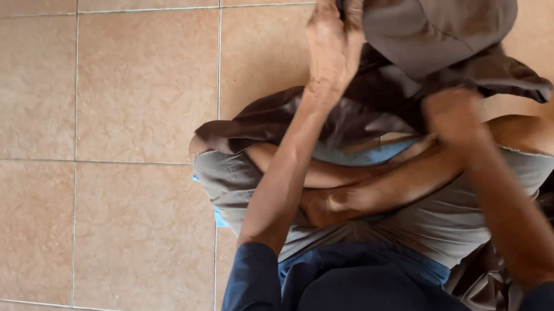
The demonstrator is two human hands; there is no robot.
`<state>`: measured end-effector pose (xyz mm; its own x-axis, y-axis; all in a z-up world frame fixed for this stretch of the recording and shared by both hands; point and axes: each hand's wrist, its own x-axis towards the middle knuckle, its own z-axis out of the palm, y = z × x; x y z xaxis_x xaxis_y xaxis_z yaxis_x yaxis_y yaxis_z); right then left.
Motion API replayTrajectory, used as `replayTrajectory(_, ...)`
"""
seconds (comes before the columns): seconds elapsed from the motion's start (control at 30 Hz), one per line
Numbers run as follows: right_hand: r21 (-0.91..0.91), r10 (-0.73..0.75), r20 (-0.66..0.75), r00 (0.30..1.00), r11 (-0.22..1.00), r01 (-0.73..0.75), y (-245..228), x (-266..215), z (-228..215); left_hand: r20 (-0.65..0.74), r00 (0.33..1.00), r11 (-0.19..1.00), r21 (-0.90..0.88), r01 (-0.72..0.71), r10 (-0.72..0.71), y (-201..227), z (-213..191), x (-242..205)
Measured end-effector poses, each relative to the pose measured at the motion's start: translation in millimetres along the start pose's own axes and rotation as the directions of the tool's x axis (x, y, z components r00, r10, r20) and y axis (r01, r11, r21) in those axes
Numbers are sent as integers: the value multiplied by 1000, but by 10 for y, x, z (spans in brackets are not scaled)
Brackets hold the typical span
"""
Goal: Folding brown trousers into neat rectangles while sitting on the floor.
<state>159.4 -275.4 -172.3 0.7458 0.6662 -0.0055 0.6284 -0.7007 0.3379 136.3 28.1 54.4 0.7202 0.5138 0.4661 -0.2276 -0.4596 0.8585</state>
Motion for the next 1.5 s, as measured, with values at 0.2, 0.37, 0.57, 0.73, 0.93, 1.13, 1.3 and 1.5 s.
replayTrajectory(0.2, 777, 44, 18, 999, 628, -42, -2134, 706, -497, 50, 997, 998, -29, 61, -59, -73, 268, -219)
replayTrajectory(0.37, 770, 122, -246, 962, 627, 117, -2063, 736, 168, 29, 956, 938, -184, 292, -292, -363, -46, 20)
replayTrajectory(0.57, 434, 89, 111, 990, 892, -129, 457, 197, 947, -277, 934, 942, -306, 137, -226, -721, -946, 197)
replayTrajectory(0.73, -72, 362, 373, 854, 929, -362, 1392, 92, 1107, -327, 817, 873, -295, 388, -474, -1082, -1245, -284)
replayTrajectory(0.93, 383, 45, 306, 951, 909, -166, -267, 532, 253, -456, 742, 825, 29, 564, -491, -1233, -1257, -816)
replayTrajectory(1.13, 279, 26, -46, 999, 960, -13, -911, 829, 831, -451, 756, 836, 35, 547, -475, -1219, -1301, -623)
replayTrajectory(1.3, 46, 192, -364, 912, 981, -188, 18, 900, 65, -422, 773, 879, -271, 391, -474, -1154, -1291, -8)
replayTrajectory(1.5, 398, -44, 217, 975, 916, -47, 295, 462, -53, -376, 841, 905, -329, 270, -388, -1080, -1346, 126)
